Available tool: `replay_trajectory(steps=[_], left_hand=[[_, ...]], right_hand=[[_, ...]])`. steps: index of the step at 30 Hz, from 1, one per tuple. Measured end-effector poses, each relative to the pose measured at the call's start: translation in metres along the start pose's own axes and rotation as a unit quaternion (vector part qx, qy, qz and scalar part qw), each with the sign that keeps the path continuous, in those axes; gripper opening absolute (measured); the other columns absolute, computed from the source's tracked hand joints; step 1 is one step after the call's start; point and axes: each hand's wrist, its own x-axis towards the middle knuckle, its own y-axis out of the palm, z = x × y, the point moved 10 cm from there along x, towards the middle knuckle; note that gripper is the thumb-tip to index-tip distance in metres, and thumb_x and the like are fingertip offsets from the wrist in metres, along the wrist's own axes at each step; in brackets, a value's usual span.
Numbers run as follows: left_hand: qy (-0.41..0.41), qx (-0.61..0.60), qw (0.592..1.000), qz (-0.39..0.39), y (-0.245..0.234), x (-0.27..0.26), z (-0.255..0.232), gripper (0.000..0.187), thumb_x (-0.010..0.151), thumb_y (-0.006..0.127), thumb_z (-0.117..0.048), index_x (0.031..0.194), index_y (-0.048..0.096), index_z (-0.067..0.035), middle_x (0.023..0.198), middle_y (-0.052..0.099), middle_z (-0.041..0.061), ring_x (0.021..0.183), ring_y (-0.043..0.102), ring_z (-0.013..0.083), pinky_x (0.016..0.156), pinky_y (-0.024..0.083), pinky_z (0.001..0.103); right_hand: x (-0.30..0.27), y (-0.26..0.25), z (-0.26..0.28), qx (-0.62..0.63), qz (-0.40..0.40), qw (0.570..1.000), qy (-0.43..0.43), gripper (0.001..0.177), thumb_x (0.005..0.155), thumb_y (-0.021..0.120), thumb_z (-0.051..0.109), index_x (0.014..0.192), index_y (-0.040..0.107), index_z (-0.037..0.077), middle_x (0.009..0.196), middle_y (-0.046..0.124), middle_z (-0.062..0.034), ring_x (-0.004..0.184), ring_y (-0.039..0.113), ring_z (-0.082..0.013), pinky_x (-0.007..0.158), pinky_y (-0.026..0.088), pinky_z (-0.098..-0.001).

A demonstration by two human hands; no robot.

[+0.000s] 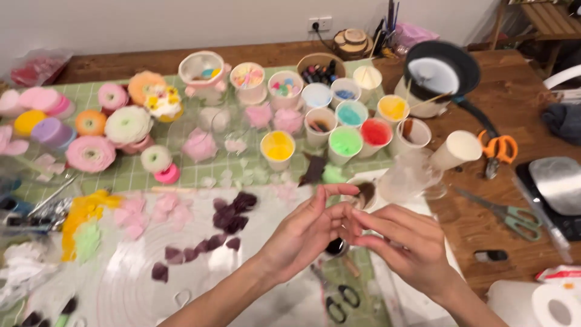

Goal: Using fingers to thin and shape small pieces of white wax into delicate flower petals for candle decoration.

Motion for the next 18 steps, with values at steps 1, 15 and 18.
replay_trajectory(steps=[1,15,18], left_hand=[[0.002,0.001,1.0,-0.001,-0.005,-0.017,0.005,0.064,0.112,0.035,-0.052,0.149,0.042,-0.001,0.112,0.064,0.009,0.104,0.06,0.021,0.099,0.045,0.037],[0.129,0.074,0.988,-0.048,-0.041,-0.212,0.069,0.057,0.107,0.041,-0.046,0.148,0.04,-0.006,0.14,0.062,0.016,0.121,0.064,0.026,0.103,0.049,0.041],[0.181,0.148,0.96,-0.154,-0.09,-0.272,0.059,0.037,0.108,0.051,-0.03,0.13,0.058,-0.002,0.121,0.071,0.016,0.106,0.069,0.0226,0.094,0.054,0.038]], right_hand=[[-0.007,0.014,0.007,0.001,0.001,1.0,-0.002,0.048,0.068,0.089,0.013,0.112,0.075,0.001,0.078,0.071,-0.0054,0.058,0.061,-0.0158,0.051,0.047,-0.0281],[-0.188,0.087,0.05,-0.065,-0.274,0.955,0.088,0.011,0.087,0.08,-0.004,0.097,0.077,0.0,0.084,0.072,-0.0087,0.06,0.058,-0.0146,0.052,0.038,-0.0227],[-0.213,0.087,0.028,-0.067,-0.223,0.961,0.151,0.009,0.087,0.084,0.007,0.093,0.079,0.004,0.076,0.069,-0.0079,0.058,0.054,-0.0148,0.051,0.034,-0.0264]])
